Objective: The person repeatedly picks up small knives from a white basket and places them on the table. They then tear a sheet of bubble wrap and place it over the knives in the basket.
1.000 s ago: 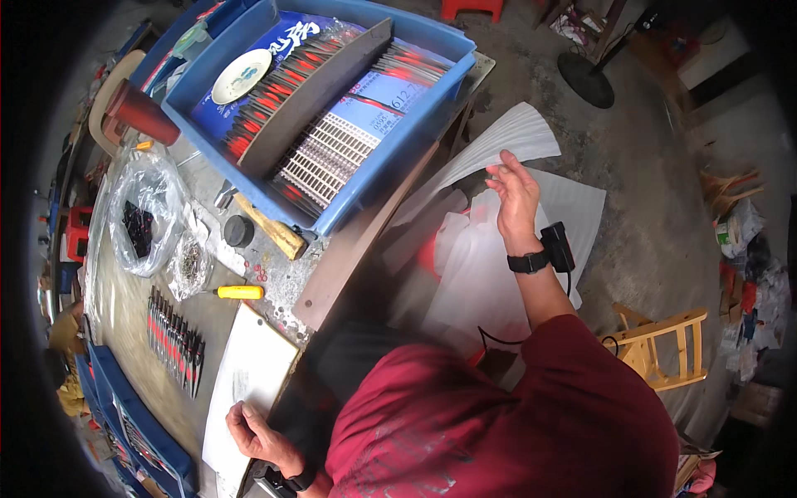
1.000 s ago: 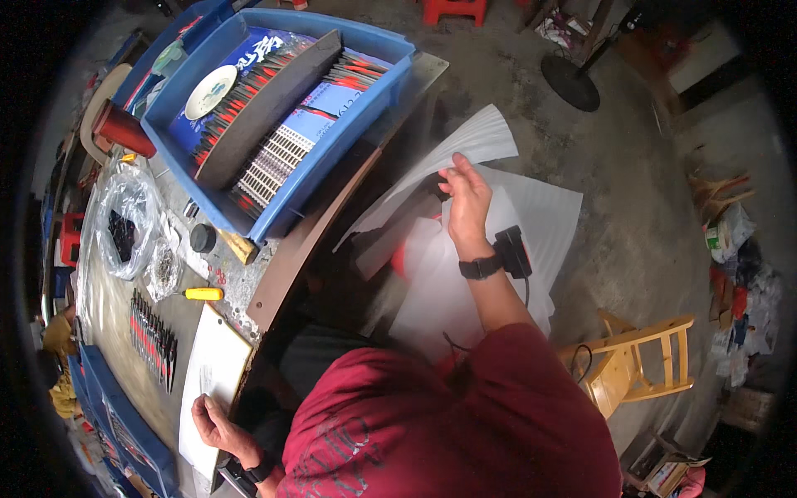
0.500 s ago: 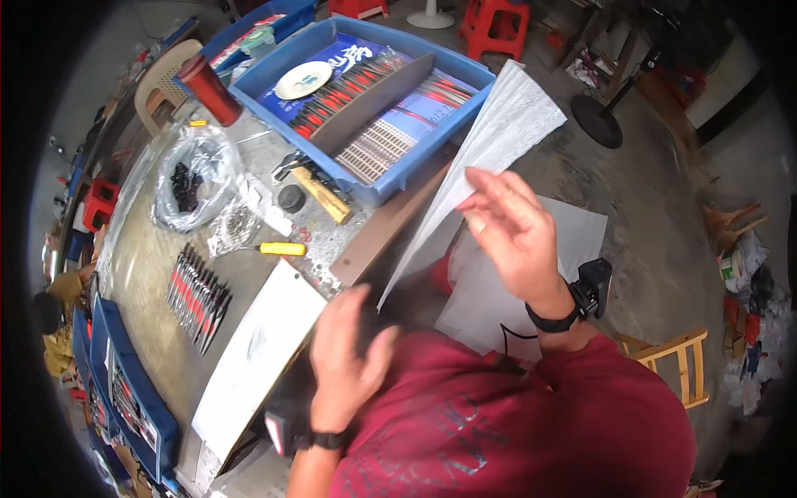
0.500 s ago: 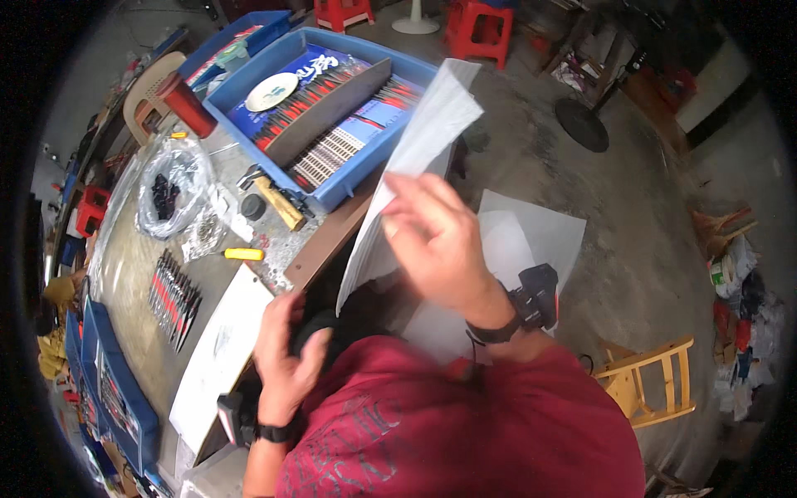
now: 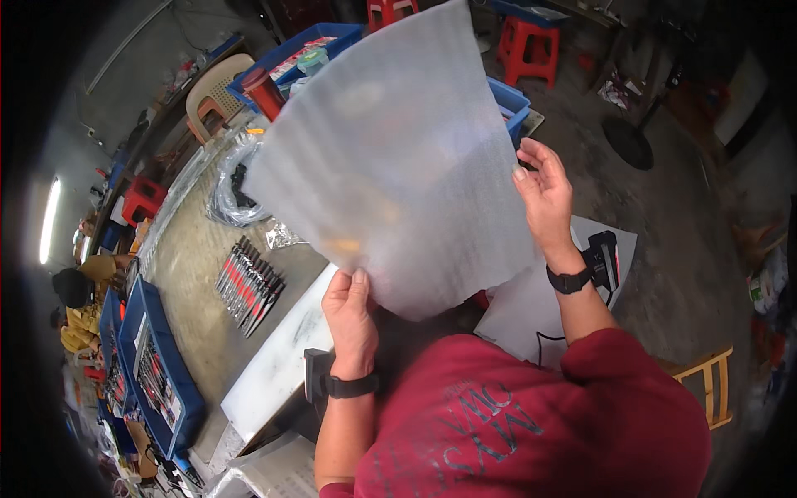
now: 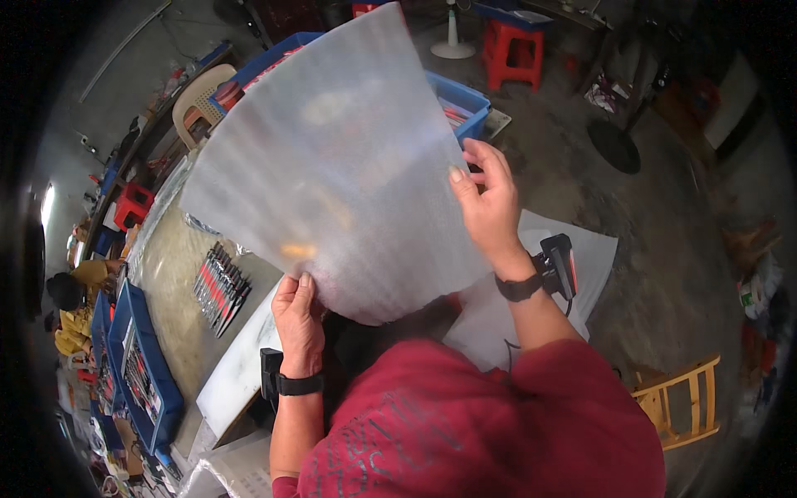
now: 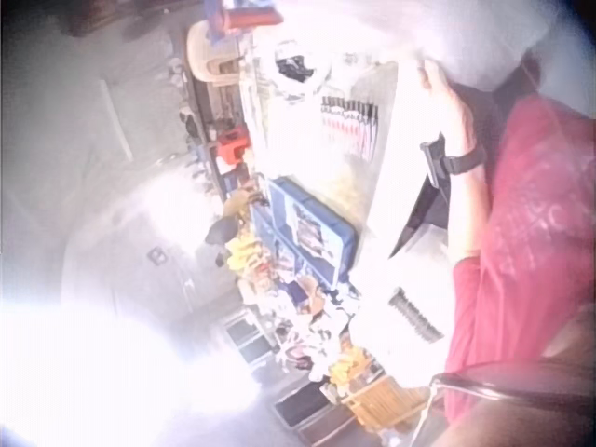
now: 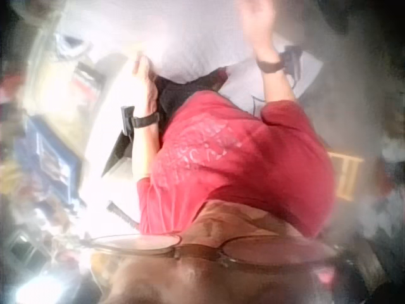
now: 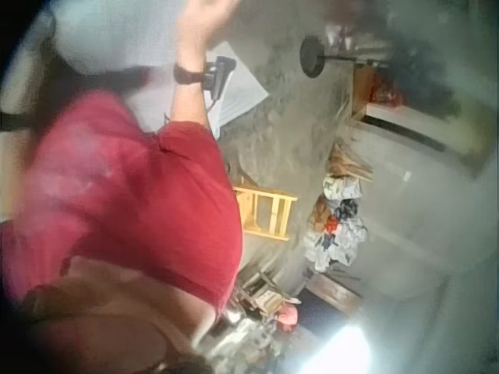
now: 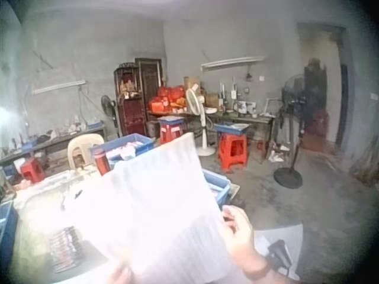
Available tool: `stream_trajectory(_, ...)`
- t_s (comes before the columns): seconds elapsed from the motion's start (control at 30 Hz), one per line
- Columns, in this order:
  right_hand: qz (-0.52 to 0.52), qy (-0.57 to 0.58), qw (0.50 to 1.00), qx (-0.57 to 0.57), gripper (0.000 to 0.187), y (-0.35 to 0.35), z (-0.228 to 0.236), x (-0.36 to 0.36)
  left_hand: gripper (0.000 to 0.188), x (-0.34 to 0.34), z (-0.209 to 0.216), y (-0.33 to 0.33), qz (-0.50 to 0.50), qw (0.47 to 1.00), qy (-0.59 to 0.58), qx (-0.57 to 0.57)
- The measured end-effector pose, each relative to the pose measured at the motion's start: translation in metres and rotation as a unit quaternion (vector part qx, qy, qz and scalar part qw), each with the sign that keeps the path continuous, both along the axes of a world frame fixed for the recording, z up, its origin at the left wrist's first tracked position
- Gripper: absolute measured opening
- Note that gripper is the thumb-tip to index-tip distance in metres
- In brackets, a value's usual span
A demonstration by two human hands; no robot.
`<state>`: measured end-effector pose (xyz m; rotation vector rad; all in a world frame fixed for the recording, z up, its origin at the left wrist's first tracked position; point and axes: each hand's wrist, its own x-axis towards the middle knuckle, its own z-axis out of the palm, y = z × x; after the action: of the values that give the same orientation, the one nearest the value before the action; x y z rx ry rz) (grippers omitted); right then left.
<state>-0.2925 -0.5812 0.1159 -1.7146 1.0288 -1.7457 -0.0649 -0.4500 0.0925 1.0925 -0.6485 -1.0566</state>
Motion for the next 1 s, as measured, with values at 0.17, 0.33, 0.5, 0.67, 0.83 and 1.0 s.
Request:
stream_trajectory(0.17,0.002,0.068,0.996,0.060,0.043,-0.030,-0.045,0.004,0.018,0.017,-0.002,-0.001,0.030,1.000,0.009,-0.001)
stream_trajectory(0.33,0.156,0.018,0.946,0.284,0.019,-0.024,-0.048,0.003,0.017,0.022,-0.006,0.001,0.046,0.998,0.031,0.007)
stream_trajectory(0.5,0.154,0.009,0.973,0.172,0.015,-0.015,-0.027,0.010,0.016,0.031,-0.006,0.000,0.065,0.997,0.040,-0.004)
stream_trajectory(0.67,0.179,0.028,0.975,0.130,0.014,-0.015,0.000,0.028,0.015,0.047,0.005,0.008,0.102,0.995,0.008,-0.023)
stream_trajectory(0.83,0.240,0.013,0.965,0.108,0.014,-0.013,0.029,0.059,0.018,0.065,0.035,0.023,0.139,0.985,-0.012,-0.097)
stream_trajectory(1.0,0.378,-0.057,0.917,0.117,0.015,-0.010,0.051,0.109,0.023,0.091,0.072,0.057,0.228,0.962,-0.066,-0.132)
